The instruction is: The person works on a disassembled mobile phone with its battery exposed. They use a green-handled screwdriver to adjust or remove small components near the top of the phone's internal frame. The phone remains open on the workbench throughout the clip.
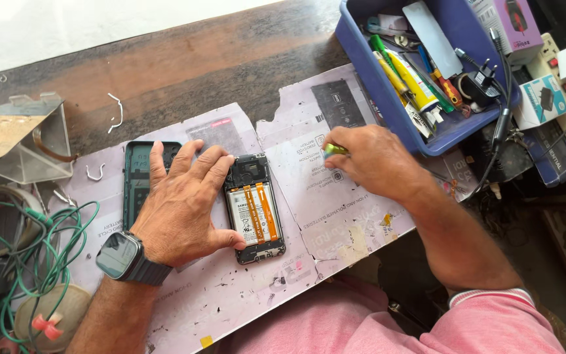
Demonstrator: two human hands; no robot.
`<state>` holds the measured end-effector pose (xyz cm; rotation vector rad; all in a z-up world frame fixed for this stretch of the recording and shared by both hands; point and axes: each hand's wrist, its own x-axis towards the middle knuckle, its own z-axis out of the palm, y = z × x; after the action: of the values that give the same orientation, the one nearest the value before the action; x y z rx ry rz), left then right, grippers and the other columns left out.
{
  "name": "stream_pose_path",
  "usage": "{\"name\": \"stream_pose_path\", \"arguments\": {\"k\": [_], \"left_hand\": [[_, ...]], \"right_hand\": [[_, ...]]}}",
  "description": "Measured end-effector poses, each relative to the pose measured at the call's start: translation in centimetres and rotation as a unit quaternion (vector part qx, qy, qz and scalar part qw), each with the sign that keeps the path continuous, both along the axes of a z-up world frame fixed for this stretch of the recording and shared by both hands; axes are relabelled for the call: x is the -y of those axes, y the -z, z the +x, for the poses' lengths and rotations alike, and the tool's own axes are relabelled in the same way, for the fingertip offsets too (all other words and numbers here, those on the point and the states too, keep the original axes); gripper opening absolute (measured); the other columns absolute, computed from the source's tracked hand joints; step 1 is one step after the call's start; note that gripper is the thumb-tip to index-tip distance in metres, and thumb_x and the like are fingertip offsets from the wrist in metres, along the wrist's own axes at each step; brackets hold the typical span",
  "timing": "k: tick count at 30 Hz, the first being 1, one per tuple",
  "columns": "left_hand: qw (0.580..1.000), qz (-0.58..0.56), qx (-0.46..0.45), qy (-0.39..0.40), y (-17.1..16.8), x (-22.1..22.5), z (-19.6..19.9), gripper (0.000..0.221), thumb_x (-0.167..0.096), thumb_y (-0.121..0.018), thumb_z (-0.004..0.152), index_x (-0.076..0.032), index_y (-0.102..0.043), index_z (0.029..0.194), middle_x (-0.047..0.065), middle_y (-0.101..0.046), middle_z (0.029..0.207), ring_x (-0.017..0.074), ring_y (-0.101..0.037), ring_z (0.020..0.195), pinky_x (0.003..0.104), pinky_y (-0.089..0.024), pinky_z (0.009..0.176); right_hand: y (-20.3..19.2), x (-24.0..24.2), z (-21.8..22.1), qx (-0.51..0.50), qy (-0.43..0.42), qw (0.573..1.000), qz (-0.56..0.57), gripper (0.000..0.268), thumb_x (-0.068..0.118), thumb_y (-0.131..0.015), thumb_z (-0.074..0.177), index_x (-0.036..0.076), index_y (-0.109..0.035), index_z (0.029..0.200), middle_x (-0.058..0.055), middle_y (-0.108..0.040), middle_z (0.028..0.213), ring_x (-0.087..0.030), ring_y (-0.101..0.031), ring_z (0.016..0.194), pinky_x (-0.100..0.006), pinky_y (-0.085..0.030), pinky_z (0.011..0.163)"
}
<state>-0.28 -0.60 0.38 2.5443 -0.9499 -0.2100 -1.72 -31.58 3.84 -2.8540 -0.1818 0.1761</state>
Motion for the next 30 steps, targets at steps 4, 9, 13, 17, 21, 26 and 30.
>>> {"name": "stream_pose_path", "arguments": {"k": [4, 9, 13, 17, 21, 26, 30], "left_hand": [[1.0, 0.006, -0.005, -0.002, -0.2, 0.1, 0.1, 0.132, -0.064, -0.093, 0.039, -0.005, -0.046, 0.147, 0.017, -0.044, 0.153, 0.0407, -0.026, 0.149, 0.067, 0.0, 0.114], [1.0, 0.015, -0.006, -0.006, -0.1, 0.3, 0.0, 0.131, -0.063, -0.093, 0.039, -0.006, -0.047, 0.146, 0.015, -0.045, 0.154, 0.0387, -0.026, 0.147, 0.067, 0.0, 0.115], [1.0, 0.006, -0.003, -0.007, -0.1, -0.1, 0.0, 0.13, -0.063, -0.094, 0.039, -0.007, -0.048, 0.147, 0.015, -0.045, 0.154, 0.0397, -0.026, 0.147, 0.067, 0.001, 0.116], [1.0, -0.011, 0.0, -0.002, 0.1, -0.1, 0.0, 0.132, -0.065, -0.094, 0.038, -0.007, -0.048, 0.147, 0.016, -0.045, 0.153, 0.0417, -0.026, 0.148, 0.067, 0.003, 0.115], [1.0, 0.0, -0.002, -0.005, 0.1, -0.2, -0.1, 0.13, -0.062, -0.094, 0.038, -0.007, -0.049, 0.147, 0.015, -0.046, 0.153, 0.0397, -0.026, 0.144, 0.066, 0.002, 0.116], [1.0, -0.008, 0.009, -0.002, 0.2, -0.2, -0.1, 0.128, -0.063, -0.093, 0.04, -0.006, -0.05, 0.145, 0.015, -0.047, 0.152, 0.0396, -0.028, 0.144, 0.067, -0.001, 0.115], [1.0, -0.001, 0.019, 0.0, 0.0, -0.1, -0.1, 0.127, -0.063, -0.093, 0.039, -0.007, -0.051, 0.145, 0.014, -0.048, 0.148, 0.0383, -0.03, 0.143, 0.068, -0.003, 0.115]], "right_hand": [[-2.8, 3.0, -1.7, 0.04, 0.052, 0.997, 0.047, 0.025, 0.024, -0.08, 0.086, 0.015, -0.076, 0.109, -0.011, -0.076, 0.086, -0.025, -0.072, 0.07, -0.04, -0.057, 0.064], [-6.0, 8.8, -2.7, 0.183, 0.117, 0.976, -0.02, 0.019, 0.023, -0.082, 0.097, 0.01, -0.078, 0.11, -0.011, -0.075, 0.091, -0.024, -0.068, 0.073, -0.041, -0.054, 0.066], [-5.8, 8.9, -2.9, 0.222, 0.037, 0.971, -0.075, 0.019, 0.024, -0.085, 0.096, 0.007, -0.078, 0.101, -0.015, -0.074, 0.096, -0.03, -0.071, 0.088, -0.044, -0.057, 0.078], [-3.8, 6.4, -3.2, 0.049, 0.089, 0.986, -0.132, 0.026, 0.035, -0.083, 0.089, 0.016, -0.078, 0.107, -0.012, -0.076, 0.096, -0.03, -0.075, 0.079, -0.044, -0.06, 0.075], [-1.1, 4.2, -2.9, 0.048, 0.079, 0.973, -0.212, 0.034, 0.029, -0.08, 0.087, 0.014, -0.072, 0.117, -0.013, -0.076, 0.09, -0.033, -0.075, 0.082, -0.047, -0.06, 0.075], [0.5, 3.2, -3.4, 0.117, 0.032, 0.975, -0.186, 0.036, 0.023, -0.08, 0.081, 0.011, -0.072, 0.114, -0.014, -0.076, 0.089, -0.033, -0.074, 0.081, -0.047, -0.061, 0.073], [-0.7, 2.9, -3.2, 0.116, 0.03, 0.977, -0.175, 0.027, 0.021, -0.084, 0.082, 0.009, -0.074, 0.104, -0.014, -0.075, 0.088, -0.032, -0.074, 0.08, -0.045, -0.061, 0.071]]}}
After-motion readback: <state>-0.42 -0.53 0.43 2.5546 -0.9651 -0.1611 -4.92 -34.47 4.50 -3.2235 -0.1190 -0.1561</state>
